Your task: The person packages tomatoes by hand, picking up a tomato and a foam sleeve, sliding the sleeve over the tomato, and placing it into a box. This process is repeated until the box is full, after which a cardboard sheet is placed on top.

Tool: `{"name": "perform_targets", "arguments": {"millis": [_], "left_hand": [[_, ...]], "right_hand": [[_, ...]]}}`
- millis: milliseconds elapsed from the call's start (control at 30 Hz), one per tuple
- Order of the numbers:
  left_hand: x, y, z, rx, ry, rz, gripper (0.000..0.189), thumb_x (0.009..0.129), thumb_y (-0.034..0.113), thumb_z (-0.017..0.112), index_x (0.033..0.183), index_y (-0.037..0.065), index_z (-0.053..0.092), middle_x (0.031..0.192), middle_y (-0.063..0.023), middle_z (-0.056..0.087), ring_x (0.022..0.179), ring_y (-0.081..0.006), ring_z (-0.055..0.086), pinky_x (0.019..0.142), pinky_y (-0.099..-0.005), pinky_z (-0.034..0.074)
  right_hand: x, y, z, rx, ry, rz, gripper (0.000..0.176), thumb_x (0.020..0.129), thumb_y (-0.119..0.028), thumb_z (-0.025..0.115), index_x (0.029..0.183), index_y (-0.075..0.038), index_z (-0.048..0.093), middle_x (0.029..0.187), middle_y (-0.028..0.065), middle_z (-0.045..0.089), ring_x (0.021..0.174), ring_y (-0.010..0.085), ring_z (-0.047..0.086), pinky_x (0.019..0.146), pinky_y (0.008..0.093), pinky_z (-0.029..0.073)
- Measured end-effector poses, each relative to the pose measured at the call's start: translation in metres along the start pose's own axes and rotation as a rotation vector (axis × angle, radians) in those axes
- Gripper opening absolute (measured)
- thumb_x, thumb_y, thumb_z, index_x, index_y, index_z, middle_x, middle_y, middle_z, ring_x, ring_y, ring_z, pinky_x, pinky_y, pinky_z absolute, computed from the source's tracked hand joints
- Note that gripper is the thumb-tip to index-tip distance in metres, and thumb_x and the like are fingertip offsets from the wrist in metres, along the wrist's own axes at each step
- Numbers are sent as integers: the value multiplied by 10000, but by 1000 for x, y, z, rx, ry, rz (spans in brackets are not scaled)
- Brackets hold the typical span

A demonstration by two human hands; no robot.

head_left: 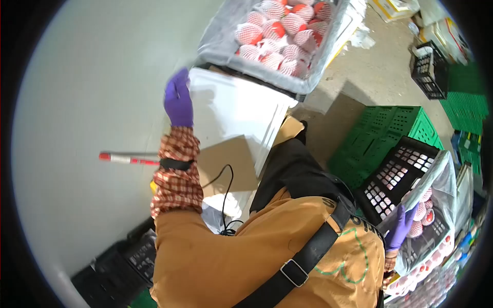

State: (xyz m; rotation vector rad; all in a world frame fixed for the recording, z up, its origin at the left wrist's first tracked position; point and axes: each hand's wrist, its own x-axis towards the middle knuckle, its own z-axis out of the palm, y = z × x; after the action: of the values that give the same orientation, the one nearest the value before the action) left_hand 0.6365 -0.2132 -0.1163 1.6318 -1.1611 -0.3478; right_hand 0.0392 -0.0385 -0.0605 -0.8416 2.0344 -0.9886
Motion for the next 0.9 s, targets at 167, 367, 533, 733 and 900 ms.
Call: {"name": "perform_targets", "arguments": {"millis": [167,367,533,733,900], "left_hand": [[-199,-66,-101,223,34,-366,265,944,57,463,1162,-12,598,1128,-95,645,1019,-162,605,895,-273,478],[-398,-142,-141,42,389,-942,167,890,154,579,993,35,634,899,-95,634,730,-169,631,645,-279,509],[-434,-106,-82,-504,180,-1507,476,917,465,560,1112,31,571,908,-117,610,737,-258,633,622,-363,544],[-405,-167,-43,-467,479,-1455,770,782,577,687,1180,-65,536,993,-160,618,810,-285,627,665,-402,566],[-379,-142,-31,133,371,-1624,720,781,516,709,1136,-95,569,1059,-167,679,930,-258,671,797,-371,542]], "right_hand": [[-6,28,-41,-143,-218,-222,587,960,-103,513,1483,-20,260,1506,145,308,1370,232,305,1119,341,230],[-36,58,-64,-247,-373,-404,482,997,-160,480,1438,-15,350,1423,137,424,1274,224,447,1067,353,344],[-29,59,-57,-376,-333,-508,477,1001,-178,475,1428,2,361,1399,147,454,1274,234,450,1070,350,348],[-33,58,-51,-376,-261,-608,400,993,-153,489,1345,35,462,1272,157,562,1165,206,522,1004,317,398],[-48,53,-46,-510,-132,-687,385,983,-189,510,1322,-7,510,1206,135,616,1091,201,580,952,314,441]]}}
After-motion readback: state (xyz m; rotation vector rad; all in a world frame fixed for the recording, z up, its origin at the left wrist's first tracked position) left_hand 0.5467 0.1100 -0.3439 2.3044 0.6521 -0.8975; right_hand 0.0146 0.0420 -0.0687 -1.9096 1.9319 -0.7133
